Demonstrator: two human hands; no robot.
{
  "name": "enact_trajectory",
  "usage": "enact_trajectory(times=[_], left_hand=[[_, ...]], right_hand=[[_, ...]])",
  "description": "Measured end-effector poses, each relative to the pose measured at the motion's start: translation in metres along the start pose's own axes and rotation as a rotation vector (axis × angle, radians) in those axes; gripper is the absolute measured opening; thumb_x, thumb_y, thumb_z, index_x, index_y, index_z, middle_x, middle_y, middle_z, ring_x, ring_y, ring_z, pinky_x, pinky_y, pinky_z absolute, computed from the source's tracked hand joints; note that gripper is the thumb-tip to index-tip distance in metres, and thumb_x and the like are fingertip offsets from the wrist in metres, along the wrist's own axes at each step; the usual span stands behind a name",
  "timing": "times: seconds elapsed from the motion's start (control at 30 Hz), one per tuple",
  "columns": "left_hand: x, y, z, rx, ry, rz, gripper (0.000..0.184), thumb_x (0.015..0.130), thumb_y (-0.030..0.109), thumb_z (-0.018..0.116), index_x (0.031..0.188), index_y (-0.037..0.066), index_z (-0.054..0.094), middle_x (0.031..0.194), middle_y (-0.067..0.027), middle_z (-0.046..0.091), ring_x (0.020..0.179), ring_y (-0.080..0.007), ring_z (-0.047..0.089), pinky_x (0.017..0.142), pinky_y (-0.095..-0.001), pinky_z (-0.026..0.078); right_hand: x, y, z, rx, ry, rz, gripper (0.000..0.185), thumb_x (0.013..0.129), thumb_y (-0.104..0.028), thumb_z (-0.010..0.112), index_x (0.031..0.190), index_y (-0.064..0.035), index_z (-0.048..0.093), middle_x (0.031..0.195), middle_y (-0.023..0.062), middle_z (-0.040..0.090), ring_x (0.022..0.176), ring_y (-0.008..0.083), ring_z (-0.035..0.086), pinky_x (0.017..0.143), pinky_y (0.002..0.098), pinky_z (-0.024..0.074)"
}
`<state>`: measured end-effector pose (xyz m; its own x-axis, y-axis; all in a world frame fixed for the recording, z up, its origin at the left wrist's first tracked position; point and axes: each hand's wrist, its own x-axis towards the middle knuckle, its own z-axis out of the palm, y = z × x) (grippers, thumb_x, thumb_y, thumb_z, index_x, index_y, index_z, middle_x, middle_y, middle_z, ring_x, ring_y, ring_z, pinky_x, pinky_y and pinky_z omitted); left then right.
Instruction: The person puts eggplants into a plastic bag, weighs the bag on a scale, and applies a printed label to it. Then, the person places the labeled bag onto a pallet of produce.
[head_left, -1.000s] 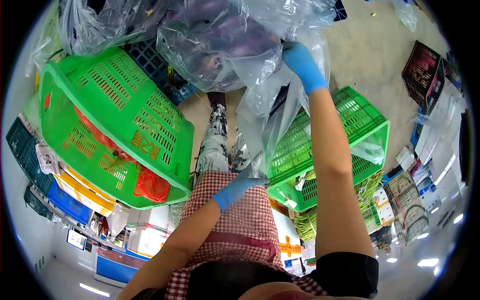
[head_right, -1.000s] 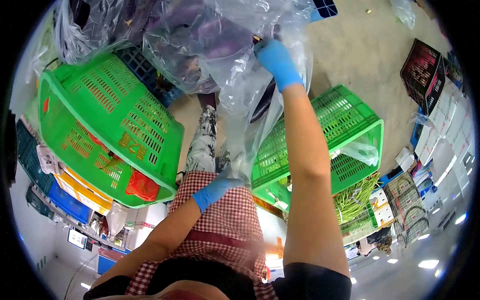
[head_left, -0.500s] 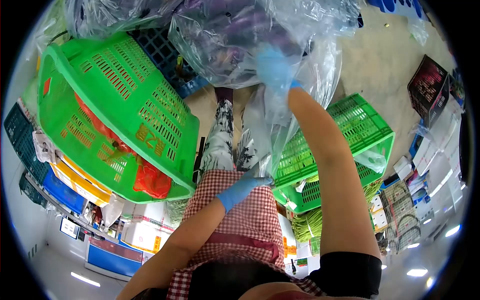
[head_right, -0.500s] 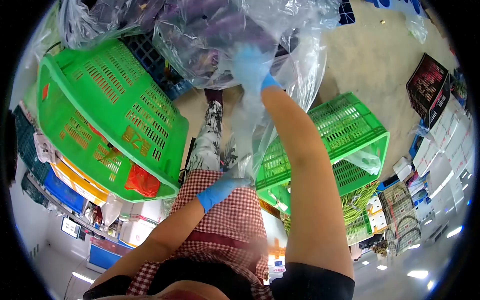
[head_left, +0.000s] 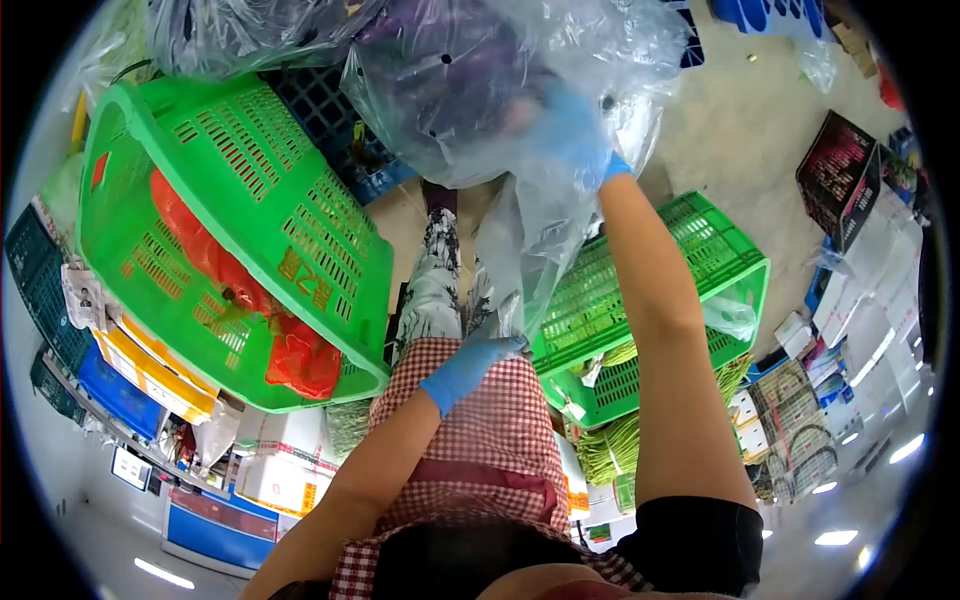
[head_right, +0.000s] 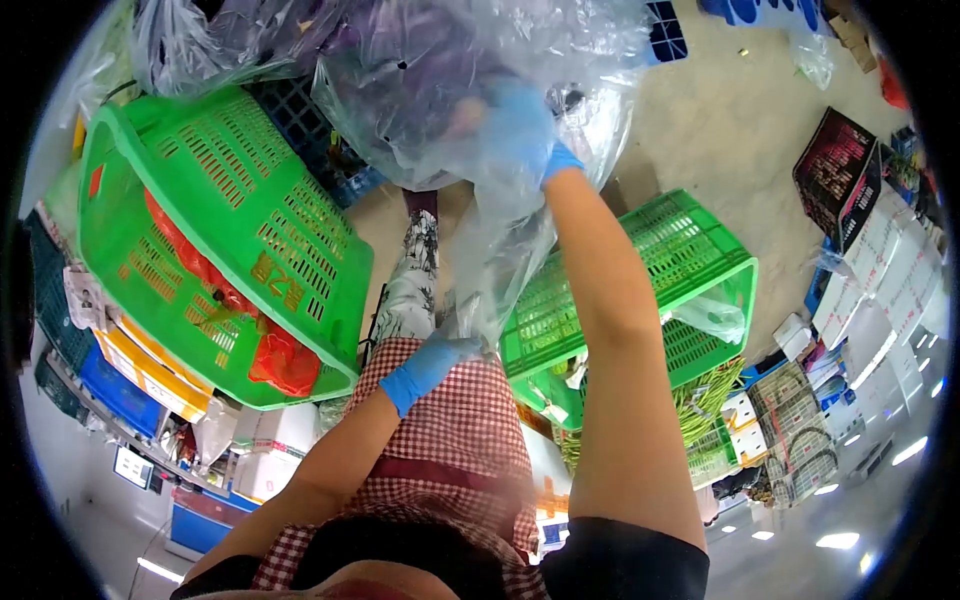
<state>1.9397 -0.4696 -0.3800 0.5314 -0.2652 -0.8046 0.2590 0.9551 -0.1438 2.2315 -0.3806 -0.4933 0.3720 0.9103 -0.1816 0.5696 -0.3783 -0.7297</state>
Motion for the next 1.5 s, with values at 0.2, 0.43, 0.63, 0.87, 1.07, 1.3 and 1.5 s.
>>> enact_trajectory(times=[0.2,0.43,0.63,0.87,1.07,1.3,1.5], left_hand=[[0.003,-0.005,-0.001,-0.002,-0.005,0.096,0.052,0.079,0.004,0.053,0.128,0.004,0.037,0.086,-0.007,0.055,0.076,-0.0174,0.053,0.077,-0.0314,0.048],[-0.063,0.017,0.091,0.351,0.05,0.181,0.047,0.076,0.01,0.057,0.121,0.002,0.044,0.085,-0.0069,0.054,0.082,-0.0143,0.053,0.08,-0.026,0.041],[-0.173,-0.024,0.166,0.369,-0.018,0.24,0.046,0.077,0.006,0.057,0.121,0.004,0.044,0.087,-0.0032,0.055,0.081,-0.0107,0.053,0.078,-0.0254,0.042],[-0.333,-0.05,0.225,0.527,-0.182,0.499,0.061,0.073,0.005,0.063,0.128,0.006,0.035,0.081,-0.0002,0.051,0.075,-0.0087,0.05,0.075,-0.0247,0.043],[-0.489,-0.063,0.258,0.25,-0.456,0.916,0.081,0.068,-0.001,0.062,0.136,0.008,0.019,0.083,-0.0011,0.048,0.072,-0.01,0.047,0.078,-0.029,0.042],[-0.624,-0.154,0.229,0.105,-0.274,1.257,0.097,0.056,0.007,0.065,0.138,0.005,0.014,0.097,-0.0061,0.048,0.075,-0.0118,0.048,0.065,-0.0244,0.042],[-0.72,-0.261,0.191,-0.101,-0.217,1.598,0.094,0.05,0.007,0.069,0.131,-0.006,0.024,0.084,-0.0089,0.05,0.058,-0.0137,0.048,0.053,-0.0248,0.041]], right_hand=[[-0.057,0.061,-0.134,1.564,0.915,0.553,0.024,0.072,-0.008,0.058,0.095,-0.0012,0.059,0.095,0.0138,0.061,0.093,0.026,0.056,0.085,0.0396,0.0417],[-0.206,-0.078,-0.231,1.401,1.126,0.391,0.039,0.062,-0.006,0.058,0.099,0.0043,0.051,0.105,0.0163,0.053,0.101,0.033,0.05,0.097,0.0458,0.0346],[-0.272,-0.174,-0.318,1.336,0.819,0.551,0.044,0.062,-0.005,0.055,0.104,0.0044,0.049,0.1,0.0165,0.055,0.099,0.0303,0.052,0.097,0.043,0.0357],[-0.262,-0.305,-0.376,1.328,0.416,0.306,0.046,0.057,-0.006,0.055,0.101,0.0024,0.049,0.092,0.0146,0.054,0.091,0.0293,0.053,0.092,0.0415,0.0399],[-0.246,-0.45,-0.409,1.291,0.019,-0.065,0.049,0.053,-0.012,0.058,0.099,0.001,0.048,0.088,0.0135,0.054,0.089,0.0274,0.054,0.089,0.0403,0.0414],[-0.278,-0.604,-0.285,0.554,-0.547,-0.57,0.033,0.06,-0.014,0.07,0.088,-0.0028,0.058,0.086,0.0079,0.06,0.078,0.0185,0.058,0.072,0.031,0.0472],[-0.34,-0.685,-0.121,0.026,-0.41,-1.013,0.018,0.072,-0.019,0.058,0.083,-0.0061,0.061,0.075,0.0174,0.06,0.069,0.0323,0.058,0.064,0.0408,0.0459]])
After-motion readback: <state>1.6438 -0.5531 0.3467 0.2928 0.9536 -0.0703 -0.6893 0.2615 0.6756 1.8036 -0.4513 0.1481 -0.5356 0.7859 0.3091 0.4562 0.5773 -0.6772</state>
